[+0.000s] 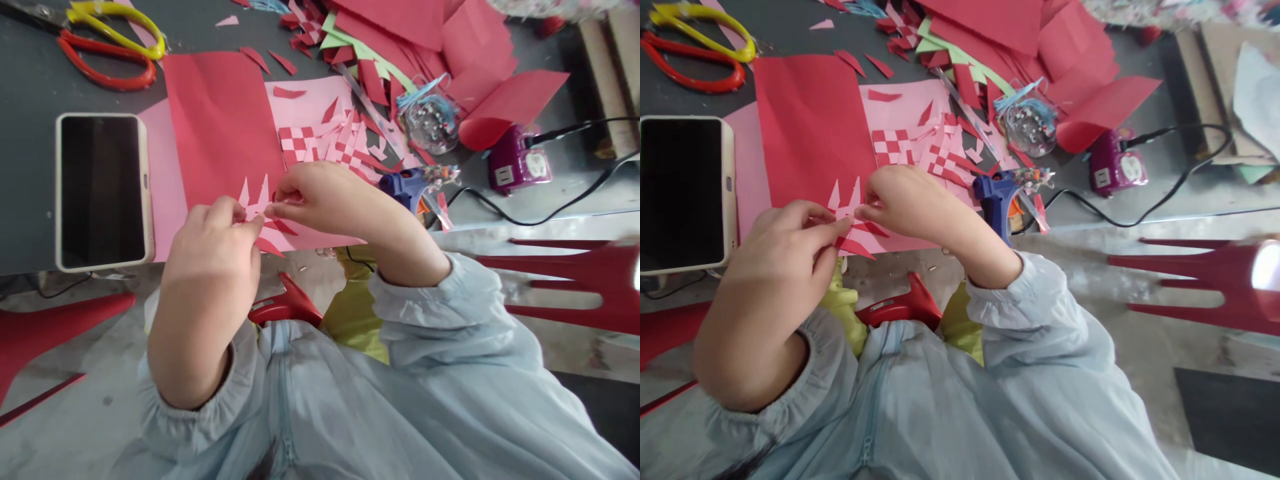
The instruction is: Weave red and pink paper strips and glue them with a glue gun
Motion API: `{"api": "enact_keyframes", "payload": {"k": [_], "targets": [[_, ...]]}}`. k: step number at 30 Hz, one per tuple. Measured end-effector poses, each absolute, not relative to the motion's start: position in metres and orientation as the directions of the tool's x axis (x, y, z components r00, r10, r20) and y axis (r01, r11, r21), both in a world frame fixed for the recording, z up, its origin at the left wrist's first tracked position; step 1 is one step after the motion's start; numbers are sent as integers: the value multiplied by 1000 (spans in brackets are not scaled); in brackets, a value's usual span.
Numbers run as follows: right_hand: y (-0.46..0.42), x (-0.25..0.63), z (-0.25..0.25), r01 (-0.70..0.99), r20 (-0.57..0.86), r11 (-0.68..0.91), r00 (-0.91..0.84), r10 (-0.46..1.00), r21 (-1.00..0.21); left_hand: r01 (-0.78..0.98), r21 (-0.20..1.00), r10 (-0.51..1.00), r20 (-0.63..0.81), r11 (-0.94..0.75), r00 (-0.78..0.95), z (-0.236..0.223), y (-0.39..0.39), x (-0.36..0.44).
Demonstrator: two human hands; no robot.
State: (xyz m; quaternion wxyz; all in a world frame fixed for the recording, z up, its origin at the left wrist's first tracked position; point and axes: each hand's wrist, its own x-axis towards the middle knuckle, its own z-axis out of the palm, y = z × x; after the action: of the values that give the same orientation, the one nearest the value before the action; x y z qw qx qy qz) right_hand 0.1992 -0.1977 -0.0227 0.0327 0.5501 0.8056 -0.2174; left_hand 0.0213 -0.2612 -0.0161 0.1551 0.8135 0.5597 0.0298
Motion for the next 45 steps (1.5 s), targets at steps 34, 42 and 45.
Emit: {"api": "enact_keyframes", "payload": {"k": [34,42,45], "targets": [[-231,212,2,903,-213,382,-420,882,-197,926,241,920,-193,-292,341,-11,-267,29],[-257,215,-17,858,-135,501,-512,848,-110,917,283,926,-173,-280,336,-13,-264,29],[-259,214,-19,867,-145,491,-498,855,-83,910,269,920,-148,-315,363,-15,-264,27]]}}
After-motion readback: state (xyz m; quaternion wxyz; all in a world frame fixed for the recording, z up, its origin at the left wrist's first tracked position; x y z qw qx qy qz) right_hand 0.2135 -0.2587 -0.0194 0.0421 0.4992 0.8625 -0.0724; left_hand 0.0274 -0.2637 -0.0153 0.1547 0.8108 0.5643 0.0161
